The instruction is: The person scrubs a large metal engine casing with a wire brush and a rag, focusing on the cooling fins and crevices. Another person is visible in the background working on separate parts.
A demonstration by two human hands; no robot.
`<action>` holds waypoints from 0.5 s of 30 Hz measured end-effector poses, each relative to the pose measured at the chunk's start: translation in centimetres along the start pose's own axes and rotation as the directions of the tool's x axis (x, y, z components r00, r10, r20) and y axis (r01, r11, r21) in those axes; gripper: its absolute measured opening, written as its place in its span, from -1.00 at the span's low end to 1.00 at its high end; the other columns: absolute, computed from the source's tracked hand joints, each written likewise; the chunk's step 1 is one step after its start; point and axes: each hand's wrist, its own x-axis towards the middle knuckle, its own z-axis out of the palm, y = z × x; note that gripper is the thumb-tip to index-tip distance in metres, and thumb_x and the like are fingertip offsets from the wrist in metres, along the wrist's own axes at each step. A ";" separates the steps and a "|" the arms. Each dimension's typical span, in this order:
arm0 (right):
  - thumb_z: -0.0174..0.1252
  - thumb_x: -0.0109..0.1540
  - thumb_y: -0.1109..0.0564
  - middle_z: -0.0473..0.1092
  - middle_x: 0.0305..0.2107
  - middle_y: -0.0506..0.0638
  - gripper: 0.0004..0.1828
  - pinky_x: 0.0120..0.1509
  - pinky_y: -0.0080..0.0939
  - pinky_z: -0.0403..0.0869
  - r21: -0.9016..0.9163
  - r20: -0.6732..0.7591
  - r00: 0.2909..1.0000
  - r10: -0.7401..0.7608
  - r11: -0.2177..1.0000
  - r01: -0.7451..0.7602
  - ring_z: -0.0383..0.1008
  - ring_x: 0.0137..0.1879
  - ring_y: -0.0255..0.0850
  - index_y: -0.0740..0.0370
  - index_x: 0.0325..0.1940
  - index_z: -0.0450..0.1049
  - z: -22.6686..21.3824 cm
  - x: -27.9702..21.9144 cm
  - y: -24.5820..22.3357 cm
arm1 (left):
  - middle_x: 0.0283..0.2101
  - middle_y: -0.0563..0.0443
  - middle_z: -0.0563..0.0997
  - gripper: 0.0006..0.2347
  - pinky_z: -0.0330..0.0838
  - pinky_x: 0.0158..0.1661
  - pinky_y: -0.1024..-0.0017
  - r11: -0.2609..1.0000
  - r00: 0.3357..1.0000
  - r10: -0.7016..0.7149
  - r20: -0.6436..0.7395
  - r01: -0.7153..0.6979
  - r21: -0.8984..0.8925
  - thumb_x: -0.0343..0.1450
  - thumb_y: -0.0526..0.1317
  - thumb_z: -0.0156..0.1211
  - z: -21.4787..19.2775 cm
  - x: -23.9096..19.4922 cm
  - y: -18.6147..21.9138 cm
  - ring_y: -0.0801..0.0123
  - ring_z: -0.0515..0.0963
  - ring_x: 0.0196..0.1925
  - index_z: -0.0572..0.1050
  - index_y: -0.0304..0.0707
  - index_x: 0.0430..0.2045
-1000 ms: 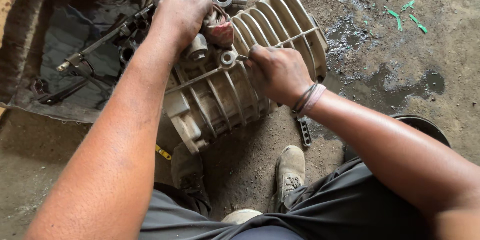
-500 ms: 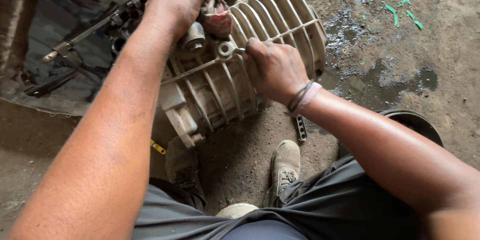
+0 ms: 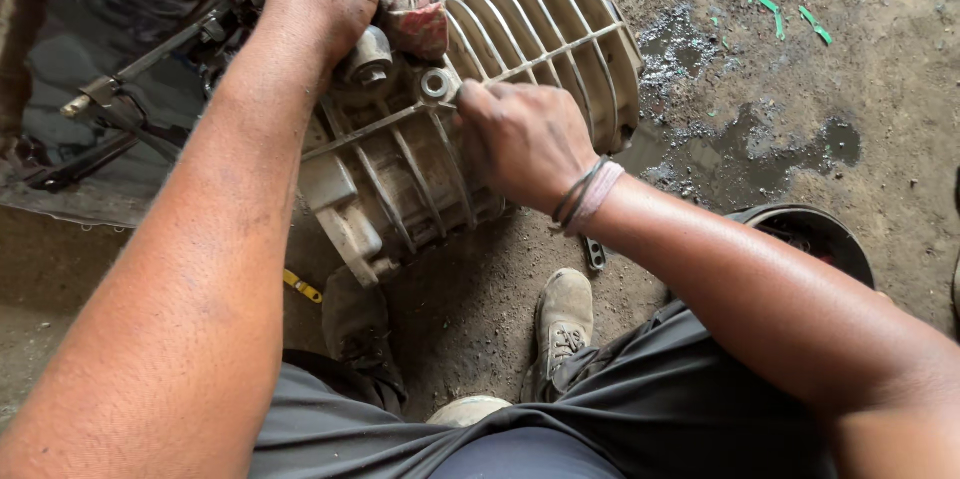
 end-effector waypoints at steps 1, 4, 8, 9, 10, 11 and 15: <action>0.01 0.44 0.01 0.25 -0.74 -0.14 -0.65 -0.64 -0.21 0.17 -0.013 0.045 0.998 0.036 0.999 -0.036 0.15 -0.70 -0.30 0.10 -0.44 0.34 -0.2 -0.1 0.0 | -0.35 -0.12 0.68 -0.79 0.49 -0.28 0.27 0.982 0.994 0.106 0.037 -0.111 0.155 0.32 -0.18 0.21 0.2 0.5 -0.5 0.28 0.63 -0.35 0.59 -0.39 -0.36; 0.01 0.45 0.01 0.28 -0.68 -0.13 -0.69 -0.54 -0.23 0.22 0.039 -0.042 0.999 -0.014 0.999 0.016 0.22 -0.60 -0.31 0.09 -0.37 0.38 -0.8 0.0 -0.3 | -0.32 -0.22 0.65 -0.81 0.46 -0.26 0.21 0.873 0.956 0.261 0.137 -0.294 0.389 0.41 -0.20 0.21 0.5 1.5 -1.7 0.21 0.60 -0.33 0.60 -0.39 -0.33; 0.02 0.45 0.04 0.31 -0.67 -0.15 -0.71 -0.60 -0.24 0.23 -0.052 -0.020 1.000 -0.004 0.999 0.002 0.22 -0.65 -0.31 0.12 -0.34 0.44 -1.1 0.3 -0.7 | -0.39 -0.12 0.64 -0.78 0.47 -0.35 0.27 0.973 0.998 0.039 0.049 -0.049 0.226 0.36 -0.11 0.29 0.1 1.2 -0.8 0.41 0.61 -0.40 0.60 -0.32 -0.34; 0.02 0.43 0.02 0.31 -0.68 -0.14 -0.70 -0.59 -0.21 0.24 -0.038 0.041 0.998 0.040 0.999 -0.038 0.23 -0.65 -0.30 0.12 -0.36 0.44 -1.3 0.4 -0.5 | -0.42 -0.08 0.64 -0.77 0.47 -0.38 0.30 0.981 0.999 -0.041 0.028 0.035 0.190 0.32 -0.10 0.31 0.0 1.0 -0.2 0.47 0.62 -0.43 0.61 -0.29 -0.35; 0.02 0.42 0.00 0.32 -0.69 -0.13 -0.69 -0.58 -0.19 0.25 -0.026 0.103 0.991 0.083 0.996 -0.080 0.24 -0.66 -0.28 0.12 -0.37 0.44 -1.3 0.4 -0.4 | -0.44 -0.02 0.63 -0.79 0.47 -0.40 0.30 0.990 0.995 -0.093 0.026 0.089 0.107 0.31 -0.12 0.30 -0.1 0.6 0.5 0.48 0.59 -0.45 0.61 -0.30 -0.39; 0.03 0.41 -0.02 0.32 -0.70 -0.11 -0.68 -0.58 -0.17 0.27 -0.016 0.165 0.978 0.124 0.992 -0.124 0.26 -0.66 -0.27 0.11 -0.39 0.45 -1.6 0.3 -0.1 | -0.46 0.03 0.63 -0.80 0.47 -0.42 0.30 0.989 0.989 -0.145 0.029 0.144 0.024 0.30 -0.13 0.29 -0.3 0.0 1.1 0.49 0.57 -0.47 0.60 -0.31 -0.43; 0.03 0.40 0.00 0.37 -0.65 -0.07 -0.72 -0.53 -0.19 0.34 0.028 0.225 0.960 0.168 0.984 -0.178 0.31 -0.61 -0.27 0.15 -0.32 0.48 -2.7 0.5 0.6 | -0.49 0.11 0.60 -0.84 0.47 -0.44 0.32 0.968 0.972 -0.229 0.060 0.234 -0.091 0.30 -0.16 0.28 -1.3 -1.3 3.0 0.50 0.54 -0.50 0.59 -0.29 -0.49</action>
